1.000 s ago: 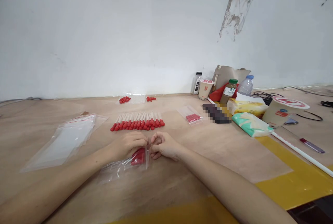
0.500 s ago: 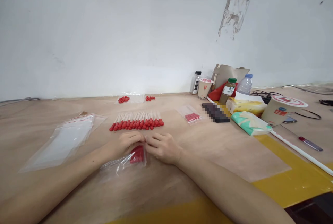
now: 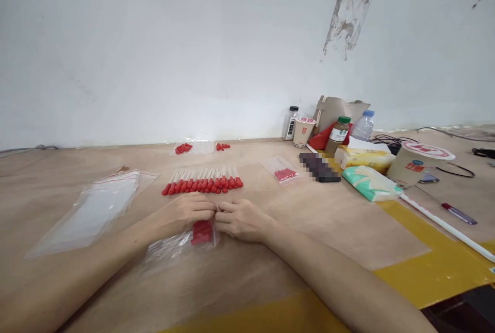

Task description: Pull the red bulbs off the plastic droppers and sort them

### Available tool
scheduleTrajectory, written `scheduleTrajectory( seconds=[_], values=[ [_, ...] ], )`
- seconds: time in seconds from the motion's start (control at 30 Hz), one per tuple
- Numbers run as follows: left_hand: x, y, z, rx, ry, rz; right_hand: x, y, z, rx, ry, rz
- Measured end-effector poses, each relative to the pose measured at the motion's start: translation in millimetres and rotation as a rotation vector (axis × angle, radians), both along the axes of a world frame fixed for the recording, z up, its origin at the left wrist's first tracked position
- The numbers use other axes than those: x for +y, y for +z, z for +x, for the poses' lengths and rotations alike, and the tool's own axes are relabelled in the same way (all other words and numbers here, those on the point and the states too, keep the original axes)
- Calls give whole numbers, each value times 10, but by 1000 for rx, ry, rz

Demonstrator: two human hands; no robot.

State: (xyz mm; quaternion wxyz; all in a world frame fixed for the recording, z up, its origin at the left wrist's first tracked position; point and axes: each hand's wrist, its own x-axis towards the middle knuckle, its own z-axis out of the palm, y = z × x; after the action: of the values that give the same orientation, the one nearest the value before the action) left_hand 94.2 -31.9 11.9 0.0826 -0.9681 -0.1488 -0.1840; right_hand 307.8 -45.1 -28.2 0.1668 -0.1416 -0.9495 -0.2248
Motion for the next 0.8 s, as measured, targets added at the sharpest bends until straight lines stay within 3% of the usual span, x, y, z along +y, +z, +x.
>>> scheduleTrajectory(
  seconds=[0.1, 0.2, 0.33, 0.47, 0.57, 0.7, 0.8],
  values=[
    [4, 191, -97, 95, -15, 38, -27, 71, 25, 5, 19, -55],
    [14, 259, -167, 110, 36, -3, -92, 129, 34, 128, 33, -269],
    [-10, 183, -139, 51, 64, -138, -154, 91, -5, 349, -31, -657],
    [-207, 175, -172, -27, 201, -350, -162, 30, -89, 505, -101, -801],
    [-429, 140, -345, -43, 278, -460, -161, 23, -134, 571, -91, -889],
    [-621, -55, -599, -51, 344, -538, -145, -5, -165, 686, -172, -1093],
    [-643, -179, -655, -88, 400, -560, -120, -32, -204, 735, -275, -1226]
  ],
)
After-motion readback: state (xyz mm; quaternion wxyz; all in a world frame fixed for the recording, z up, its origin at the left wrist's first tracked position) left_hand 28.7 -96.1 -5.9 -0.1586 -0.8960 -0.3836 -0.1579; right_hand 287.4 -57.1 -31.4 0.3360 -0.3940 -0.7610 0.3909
